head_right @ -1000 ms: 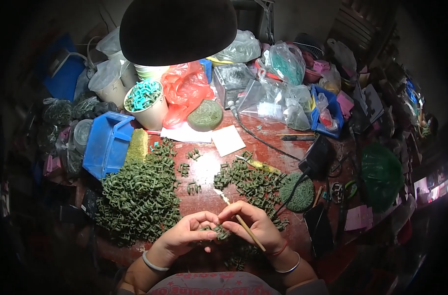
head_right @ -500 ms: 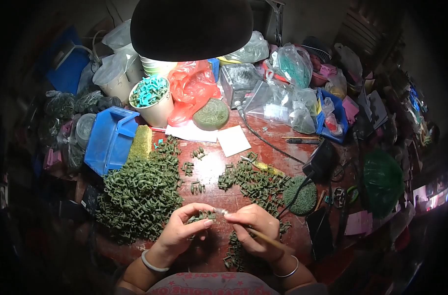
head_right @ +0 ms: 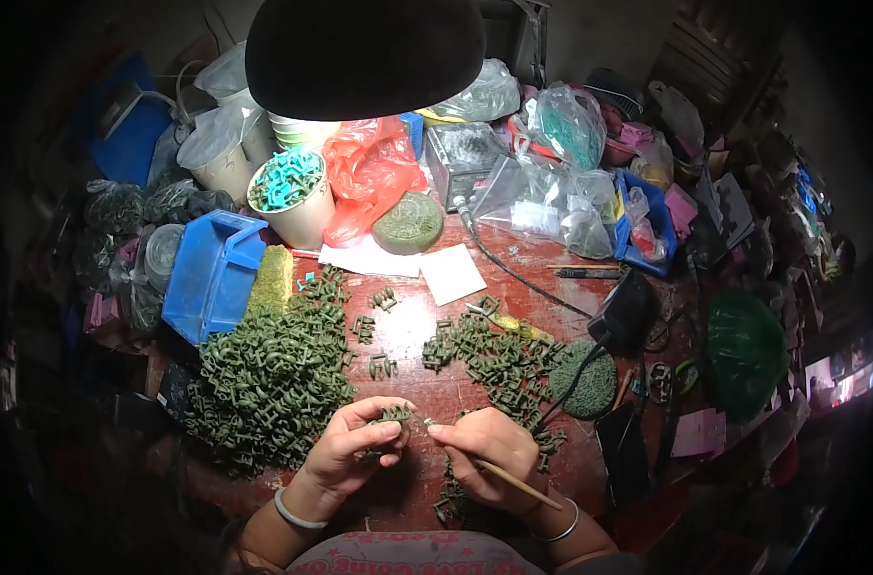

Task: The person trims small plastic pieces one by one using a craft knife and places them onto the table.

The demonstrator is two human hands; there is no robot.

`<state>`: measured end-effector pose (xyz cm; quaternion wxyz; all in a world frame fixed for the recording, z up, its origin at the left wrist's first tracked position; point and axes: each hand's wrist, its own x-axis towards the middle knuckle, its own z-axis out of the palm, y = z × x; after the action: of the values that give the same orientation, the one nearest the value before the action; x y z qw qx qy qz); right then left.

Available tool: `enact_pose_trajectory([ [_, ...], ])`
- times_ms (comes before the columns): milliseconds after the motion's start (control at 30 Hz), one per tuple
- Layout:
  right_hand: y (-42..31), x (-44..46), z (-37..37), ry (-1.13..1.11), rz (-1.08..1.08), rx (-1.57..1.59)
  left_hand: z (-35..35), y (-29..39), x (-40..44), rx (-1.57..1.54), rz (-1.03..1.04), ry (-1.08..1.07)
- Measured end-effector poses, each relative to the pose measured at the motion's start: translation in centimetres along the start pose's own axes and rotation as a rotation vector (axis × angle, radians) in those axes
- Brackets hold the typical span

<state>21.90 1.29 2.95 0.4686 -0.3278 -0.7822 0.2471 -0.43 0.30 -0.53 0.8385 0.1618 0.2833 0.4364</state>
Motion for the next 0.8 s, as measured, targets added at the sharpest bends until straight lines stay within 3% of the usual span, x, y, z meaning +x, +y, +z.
enact_pose_trajectory([
  [500, -0.2, 0.1, 0.0, -0.008, 0.053, 0.024, -0.1, -0.1, 0.1, -0.08, -0.04, 0.015],
  [600, -0.3, 0.1, -0.4, 0.013, 0.146, 0.007, 0.3, 0.0, 0.0, -0.034, -0.002, -0.043],
  [667, -0.2, -0.1, -0.3, 0.05, 0.223, 0.205, 1.8, 0.7, -0.3, 0.28, 0.1, 0.073],
  [800, -0.5, -0.1, -0.6, -0.059, 0.223, 0.213, 1.0, 0.3, -0.2, 0.264, 0.126, 0.045],
])
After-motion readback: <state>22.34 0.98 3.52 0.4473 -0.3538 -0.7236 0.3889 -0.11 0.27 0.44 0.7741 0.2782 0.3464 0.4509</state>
